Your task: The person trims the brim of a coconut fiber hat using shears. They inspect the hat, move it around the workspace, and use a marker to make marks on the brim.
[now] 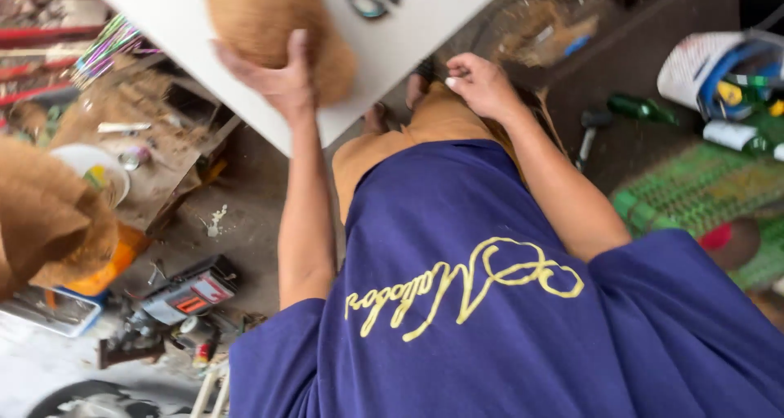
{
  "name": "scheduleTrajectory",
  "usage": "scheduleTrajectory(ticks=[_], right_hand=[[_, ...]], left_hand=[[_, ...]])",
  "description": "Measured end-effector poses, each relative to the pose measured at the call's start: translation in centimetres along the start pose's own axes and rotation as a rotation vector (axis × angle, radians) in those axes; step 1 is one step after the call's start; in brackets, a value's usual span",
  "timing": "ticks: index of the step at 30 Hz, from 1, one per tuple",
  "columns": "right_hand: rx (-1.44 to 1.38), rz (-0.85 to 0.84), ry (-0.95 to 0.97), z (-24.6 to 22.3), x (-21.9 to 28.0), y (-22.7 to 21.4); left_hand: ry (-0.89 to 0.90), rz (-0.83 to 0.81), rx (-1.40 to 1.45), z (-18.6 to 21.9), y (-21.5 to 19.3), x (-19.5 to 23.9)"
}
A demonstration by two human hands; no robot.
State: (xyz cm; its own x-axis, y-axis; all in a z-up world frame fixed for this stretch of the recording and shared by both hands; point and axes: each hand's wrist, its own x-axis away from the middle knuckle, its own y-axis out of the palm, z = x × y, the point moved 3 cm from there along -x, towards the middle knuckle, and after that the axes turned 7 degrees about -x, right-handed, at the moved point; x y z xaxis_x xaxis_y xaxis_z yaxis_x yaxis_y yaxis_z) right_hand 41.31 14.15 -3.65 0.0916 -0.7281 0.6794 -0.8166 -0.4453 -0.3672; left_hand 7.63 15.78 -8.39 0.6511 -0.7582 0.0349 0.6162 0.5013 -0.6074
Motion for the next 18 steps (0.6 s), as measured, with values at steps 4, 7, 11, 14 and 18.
scheduleTrajectory(ticks=[4, 7, 11, 14, 18], right_hand=[[0.078, -0.019, 0.146, 4.6, 0.3, -3.5], [0.004, 0.128, 0.02, 14.1, -2.0, -4.0], [-0.086, 0.233, 0.161, 23.5, -2.7, -4.3], [-0.21, 0.302, 0.289, 28.5, -0.8, -3.8], [-0.351, 0.376, 0.425, 34.1, 3.4, -1.4]], left_hand=[[0.049, -0.108, -0.207, 1.9, 1.0, 0.8], [0.421, -0.132, -0.301, 4.0, 2.7, 3.7], [0.601, -0.42, -0.264, 8.5, 8.7, 10.6], [0.68, -0.739, -0.13, 10.1, 13.7, 15.9], [0.921, -1.081, -0.109, 17.3, 16.1, 22.5]])
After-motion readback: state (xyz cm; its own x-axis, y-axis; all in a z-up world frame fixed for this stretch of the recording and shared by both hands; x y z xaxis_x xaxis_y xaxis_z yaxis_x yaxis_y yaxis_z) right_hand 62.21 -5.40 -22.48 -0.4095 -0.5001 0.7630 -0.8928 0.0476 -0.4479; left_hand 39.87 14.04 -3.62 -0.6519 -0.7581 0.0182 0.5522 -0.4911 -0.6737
